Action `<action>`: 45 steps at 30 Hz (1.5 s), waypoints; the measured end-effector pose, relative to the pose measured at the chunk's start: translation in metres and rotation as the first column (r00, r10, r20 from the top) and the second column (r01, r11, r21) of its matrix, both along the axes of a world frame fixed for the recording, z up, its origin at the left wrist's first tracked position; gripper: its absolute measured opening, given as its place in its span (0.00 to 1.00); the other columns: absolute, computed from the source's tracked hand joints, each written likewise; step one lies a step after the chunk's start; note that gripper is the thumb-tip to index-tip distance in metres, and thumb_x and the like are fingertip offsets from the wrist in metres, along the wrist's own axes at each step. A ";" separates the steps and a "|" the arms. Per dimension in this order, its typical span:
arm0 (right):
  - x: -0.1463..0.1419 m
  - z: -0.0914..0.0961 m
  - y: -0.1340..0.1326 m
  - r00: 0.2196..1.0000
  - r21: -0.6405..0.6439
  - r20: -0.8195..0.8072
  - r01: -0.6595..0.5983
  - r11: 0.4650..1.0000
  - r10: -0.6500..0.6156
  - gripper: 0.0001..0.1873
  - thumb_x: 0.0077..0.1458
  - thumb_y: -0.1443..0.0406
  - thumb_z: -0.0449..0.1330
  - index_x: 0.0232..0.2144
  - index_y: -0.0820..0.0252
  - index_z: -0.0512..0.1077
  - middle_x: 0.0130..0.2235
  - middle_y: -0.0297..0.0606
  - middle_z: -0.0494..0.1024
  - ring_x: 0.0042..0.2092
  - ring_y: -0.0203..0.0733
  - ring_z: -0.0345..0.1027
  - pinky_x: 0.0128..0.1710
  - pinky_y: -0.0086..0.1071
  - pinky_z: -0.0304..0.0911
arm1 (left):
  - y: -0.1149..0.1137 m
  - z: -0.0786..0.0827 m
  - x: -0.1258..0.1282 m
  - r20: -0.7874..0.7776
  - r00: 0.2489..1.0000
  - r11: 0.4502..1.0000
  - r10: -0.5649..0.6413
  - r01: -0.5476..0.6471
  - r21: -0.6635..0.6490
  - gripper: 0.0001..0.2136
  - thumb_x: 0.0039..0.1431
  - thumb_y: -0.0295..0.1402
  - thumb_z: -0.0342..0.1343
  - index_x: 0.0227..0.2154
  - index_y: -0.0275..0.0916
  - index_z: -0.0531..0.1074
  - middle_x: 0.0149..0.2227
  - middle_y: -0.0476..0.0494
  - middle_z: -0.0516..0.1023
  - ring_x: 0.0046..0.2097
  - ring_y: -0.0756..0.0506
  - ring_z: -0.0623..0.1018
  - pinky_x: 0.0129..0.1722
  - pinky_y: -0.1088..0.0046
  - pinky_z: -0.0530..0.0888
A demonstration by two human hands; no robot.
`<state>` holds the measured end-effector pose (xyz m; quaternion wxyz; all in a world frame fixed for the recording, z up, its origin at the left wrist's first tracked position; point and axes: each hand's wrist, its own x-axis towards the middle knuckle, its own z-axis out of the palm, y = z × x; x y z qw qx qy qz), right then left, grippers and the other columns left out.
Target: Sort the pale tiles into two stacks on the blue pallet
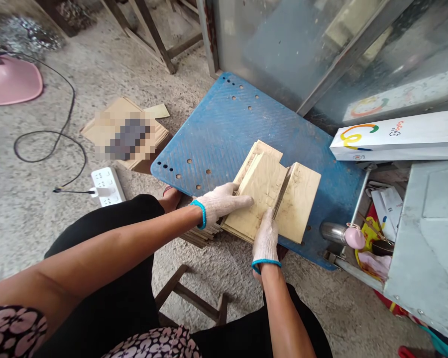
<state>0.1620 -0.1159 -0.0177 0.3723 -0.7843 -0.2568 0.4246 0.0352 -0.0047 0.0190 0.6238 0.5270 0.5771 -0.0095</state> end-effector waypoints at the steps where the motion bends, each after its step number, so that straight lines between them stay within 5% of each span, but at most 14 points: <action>1: -0.001 0.002 0.000 0.997 -0.008 -0.017 0.070 0.998 -0.070 0.42 0.61 0.44 0.39 0.57 0.74 0.65 0.53 0.53 0.75 0.53 0.49 0.72 0.51 0.38 0.70 | -0.001 -0.001 0.002 0.065 0.995 0.995 0.070 -0.065 -0.072 0.30 0.44 0.54 0.63 0.46 0.39 0.72 0.44 0.39 0.79 0.40 0.39 0.80 0.33 0.68 0.77; 3: -0.003 0.007 -0.002 0.985 -0.019 -0.045 0.167 0.986 -0.168 0.37 0.59 0.44 0.45 0.50 0.70 0.71 0.52 0.50 0.76 0.55 0.48 0.69 0.55 0.37 0.67 | -0.003 -0.003 0.005 0.174 0.961 0.959 0.215 -0.174 -0.222 0.30 0.42 0.51 0.67 0.45 0.38 0.72 0.43 0.38 0.80 0.39 0.39 0.81 0.31 0.68 0.78; 7: -0.005 0.013 -0.005 0.992 -0.039 -0.046 0.118 0.992 -0.120 0.34 0.57 0.42 0.48 0.44 0.65 0.73 0.49 0.49 0.78 0.54 0.51 0.70 0.53 0.40 0.67 | 0.001 -0.009 0.005 0.284 0.867 0.867 0.410 -0.275 -0.415 0.28 0.40 0.46 0.70 0.43 0.36 0.73 0.44 0.35 0.80 0.41 0.37 0.81 0.35 0.64 0.80; 13: -0.006 0.011 -0.016 0.979 -0.023 0.205 0.008 1.000 -0.003 0.38 0.54 0.38 0.44 0.40 0.64 0.73 0.47 0.55 0.77 0.51 0.54 0.70 0.53 0.42 0.63 | 0.015 -0.012 0.001 0.379 0.812 0.881 0.444 -0.318 -0.350 0.28 0.42 0.49 0.70 0.43 0.36 0.75 0.45 0.34 0.80 0.43 0.35 0.81 0.39 0.58 0.80; 17: -0.005 0.003 -0.025 0.931 -0.024 0.364 0.030 0.999 -0.019 0.42 0.50 0.34 0.46 0.41 0.66 0.72 0.42 0.57 0.77 0.45 0.56 0.72 0.44 0.42 0.66 | 0.013 -0.008 0.002 0.425 0.720 0.825 0.549 -0.382 -0.418 0.28 0.40 0.46 0.72 0.42 0.34 0.76 0.43 0.32 0.81 0.39 0.36 0.82 0.38 0.59 0.81; 23: 0.004 -0.010 -0.041 0.814 0.064 0.577 -0.132 0.989 0.071 0.41 0.58 0.37 0.41 0.47 0.68 0.70 0.41 0.60 0.75 0.45 0.56 0.71 0.45 0.46 0.67 | 0.007 0.002 0.003 0.587 0.582 0.825 0.563 -0.350 -0.444 0.33 0.32 0.38 0.76 0.45 0.33 0.75 0.49 0.31 0.78 0.43 0.38 0.81 0.44 0.60 0.79; 31: 0.018 -0.004 -0.035 0.702 0.082 0.672 -0.386 0.919 0.235 0.31 0.64 0.47 0.41 0.42 0.67 0.70 0.35 0.57 0.75 0.36 0.53 0.72 0.38 0.44 0.68 | 0.005 0.001 0.001 0.623 0.618 0.877 0.479 -0.356 -0.321 0.32 0.34 0.38 0.75 0.46 0.33 0.75 0.48 0.34 0.79 0.45 0.38 0.80 0.47 0.59 0.79; 35: 0.030 0.018 -0.020 0.744 0.112 0.566 -0.496 0.861 0.355 0.28 0.63 0.46 0.43 0.38 0.62 0.70 0.34 0.51 0.76 0.37 0.52 0.72 0.38 0.41 0.67 | 0.003 0.000 -0.003 0.569 0.652 0.866 0.501 -0.381 -0.325 0.29 0.36 0.38 0.75 0.45 0.33 0.76 0.45 0.35 0.80 0.41 0.39 0.81 0.43 0.60 0.80; 37: 0.040 0.031 -0.012 0.819 0.194 0.469 -0.460 0.866 0.330 0.28 0.62 0.44 0.45 0.42 0.61 0.70 0.40 0.51 0.77 0.43 0.52 0.72 0.44 0.41 0.67 | -0.003 0.001 -0.006 0.515 0.708 0.872 0.484 -0.341 -0.351 0.29 0.37 0.39 0.74 0.44 0.34 0.77 0.45 0.35 0.81 0.41 0.38 0.81 0.41 0.60 0.81; 40: 0.055 0.044 -0.005 0.941 0.324 0.313 -0.232 0.917 0.128 0.34 0.61 0.42 0.44 0.52 0.62 0.65 0.50 0.52 0.74 0.52 0.52 0.70 0.51 0.42 0.66 | -0.018 0.005 -0.011 0.454 0.796 0.888 0.399 -0.212 -0.409 0.28 0.38 0.40 0.74 0.43 0.35 0.78 0.43 0.35 0.81 0.40 0.37 0.81 0.39 0.60 0.81; 42: 0.062 0.047 -0.003 0.963 0.306 0.264 -0.144 0.941 0.062 0.38 0.59 0.39 0.42 0.54 0.63 0.64 0.52 0.51 0.73 0.54 0.53 0.69 0.51 0.42 0.66 | -0.030 0.008 -0.013 0.416 0.848 0.896 0.327 -0.138 -0.423 0.27 0.37 0.41 0.74 0.42 0.35 0.79 0.41 0.36 0.82 0.38 0.38 0.81 0.37 0.62 0.81; 45: 0.069 0.049 -0.004 0.971 0.216 0.191 -0.184 0.959 0.143 0.41 0.57 0.36 0.43 0.53 0.62 0.68 0.51 0.50 0.75 0.54 0.53 0.69 0.50 0.41 0.67 | -0.042 0.010 -0.014 0.337 0.924 0.920 0.181 -0.037 -0.391 0.24 0.36 0.42 0.73 0.38 0.36 0.80 0.37 0.39 0.82 0.36 0.40 0.81 0.33 0.67 0.80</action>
